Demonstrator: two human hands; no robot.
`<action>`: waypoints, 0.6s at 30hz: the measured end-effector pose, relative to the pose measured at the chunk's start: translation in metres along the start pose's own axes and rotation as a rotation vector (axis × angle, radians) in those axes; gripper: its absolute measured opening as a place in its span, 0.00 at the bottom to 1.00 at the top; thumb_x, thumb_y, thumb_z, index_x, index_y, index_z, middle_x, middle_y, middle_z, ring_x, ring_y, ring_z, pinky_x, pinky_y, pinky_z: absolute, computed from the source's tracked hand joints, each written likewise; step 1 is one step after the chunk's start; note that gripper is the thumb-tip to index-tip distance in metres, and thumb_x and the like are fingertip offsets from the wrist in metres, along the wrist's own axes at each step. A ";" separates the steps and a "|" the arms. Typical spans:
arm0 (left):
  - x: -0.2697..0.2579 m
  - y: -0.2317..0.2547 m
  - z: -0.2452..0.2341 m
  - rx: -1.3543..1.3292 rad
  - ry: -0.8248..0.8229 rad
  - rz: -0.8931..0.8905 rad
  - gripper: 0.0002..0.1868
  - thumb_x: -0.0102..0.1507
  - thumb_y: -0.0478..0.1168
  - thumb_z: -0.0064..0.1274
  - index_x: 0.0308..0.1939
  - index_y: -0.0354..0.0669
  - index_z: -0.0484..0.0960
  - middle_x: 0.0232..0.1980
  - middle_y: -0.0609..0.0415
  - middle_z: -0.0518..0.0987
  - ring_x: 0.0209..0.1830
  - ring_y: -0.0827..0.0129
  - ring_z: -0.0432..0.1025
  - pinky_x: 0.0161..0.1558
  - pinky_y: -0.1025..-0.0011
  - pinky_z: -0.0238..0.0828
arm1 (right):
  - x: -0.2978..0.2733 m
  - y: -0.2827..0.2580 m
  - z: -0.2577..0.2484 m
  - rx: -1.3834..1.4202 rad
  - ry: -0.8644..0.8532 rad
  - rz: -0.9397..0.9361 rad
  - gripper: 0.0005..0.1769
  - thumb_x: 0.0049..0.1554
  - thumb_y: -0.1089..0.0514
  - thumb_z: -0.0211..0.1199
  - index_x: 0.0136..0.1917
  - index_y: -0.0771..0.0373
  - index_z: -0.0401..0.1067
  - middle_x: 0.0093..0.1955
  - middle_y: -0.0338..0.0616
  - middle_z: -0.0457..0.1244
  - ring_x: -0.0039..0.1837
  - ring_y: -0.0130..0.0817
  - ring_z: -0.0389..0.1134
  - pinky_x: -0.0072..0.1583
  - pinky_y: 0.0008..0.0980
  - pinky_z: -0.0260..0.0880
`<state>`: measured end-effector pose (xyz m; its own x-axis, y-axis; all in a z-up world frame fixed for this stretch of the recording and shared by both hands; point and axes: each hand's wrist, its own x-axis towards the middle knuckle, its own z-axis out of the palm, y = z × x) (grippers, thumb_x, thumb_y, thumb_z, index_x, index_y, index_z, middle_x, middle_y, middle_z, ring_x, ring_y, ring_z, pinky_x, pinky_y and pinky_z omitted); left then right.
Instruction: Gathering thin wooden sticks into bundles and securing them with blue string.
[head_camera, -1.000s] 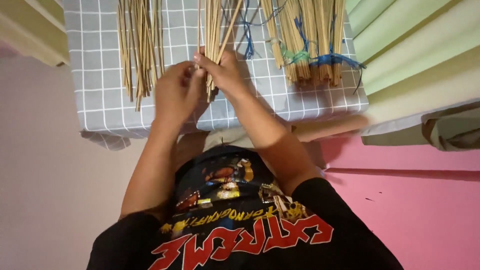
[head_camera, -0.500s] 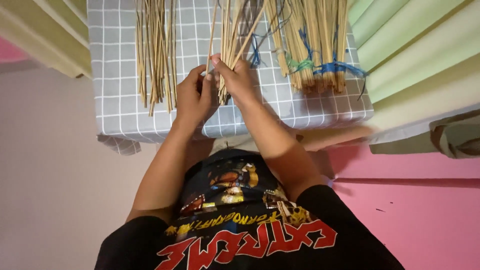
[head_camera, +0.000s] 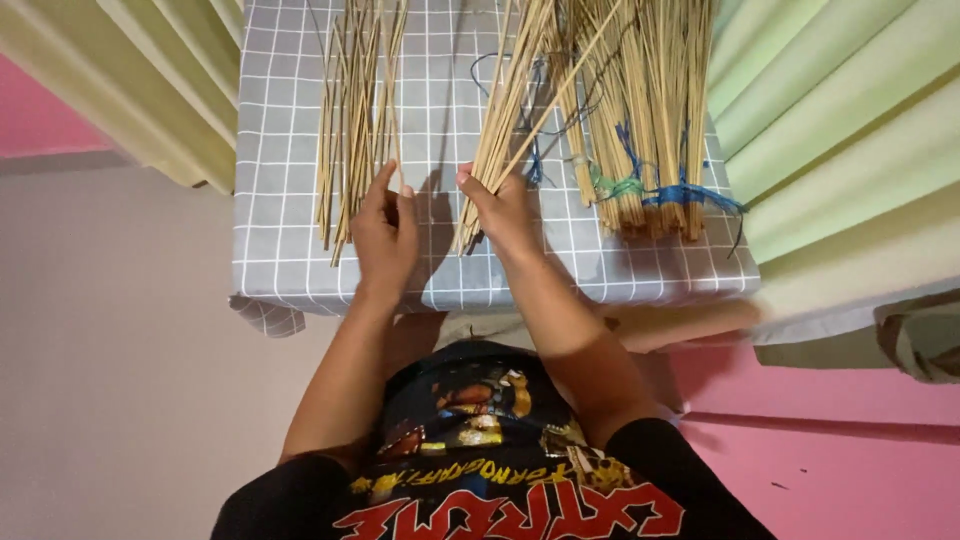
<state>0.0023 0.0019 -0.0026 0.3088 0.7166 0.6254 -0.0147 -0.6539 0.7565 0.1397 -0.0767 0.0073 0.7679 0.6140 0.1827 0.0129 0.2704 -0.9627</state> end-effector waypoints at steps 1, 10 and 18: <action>0.003 0.003 -0.007 0.096 -0.021 0.033 0.17 0.70 0.32 0.52 0.64 0.36 0.79 0.31 0.37 0.80 0.29 0.41 0.76 0.29 0.52 0.68 | 0.000 0.001 -0.001 0.008 0.002 -0.002 0.12 0.55 0.55 0.72 0.50 0.64 0.80 0.36 0.36 0.60 0.40 0.23 0.63 0.46 0.24 0.66; 0.023 -0.031 -0.032 0.768 -0.247 -0.193 0.17 0.66 0.42 0.49 0.55 0.39 0.83 0.36 0.46 0.84 0.39 0.46 0.81 0.37 0.46 0.76 | -0.002 0.000 -0.001 0.032 -0.044 0.004 0.07 0.56 0.57 0.70 0.46 0.62 0.79 0.33 0.37 0.60 0.38 0.24 0.65 0.43 0.25 0.66; 0.017 -0.009 -0.014 0.715 -0.172 0.141 0.14 0.63 0.41 0.60 0.49 0.38 0.85 0.38 0.46 0.78 0.39 0.45 0.78 0.40 0.55 0.75 | 0.005 0.010 -0.002 -0.039 -0.035 -0.006 0.08 0.57 0.54 0.71 0.45 0.60 0.80 0.32 0.37 0.62 0.38 0.24 0.66 0.44 0.26 0.66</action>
<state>-0.0059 0.0235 0.0037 0.4948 0.6045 0.6243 0.5385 -0.7771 0.3257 0.1457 -0.0726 -0.0016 0.7449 0.6381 0.1946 0.0428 0.2454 -0.9685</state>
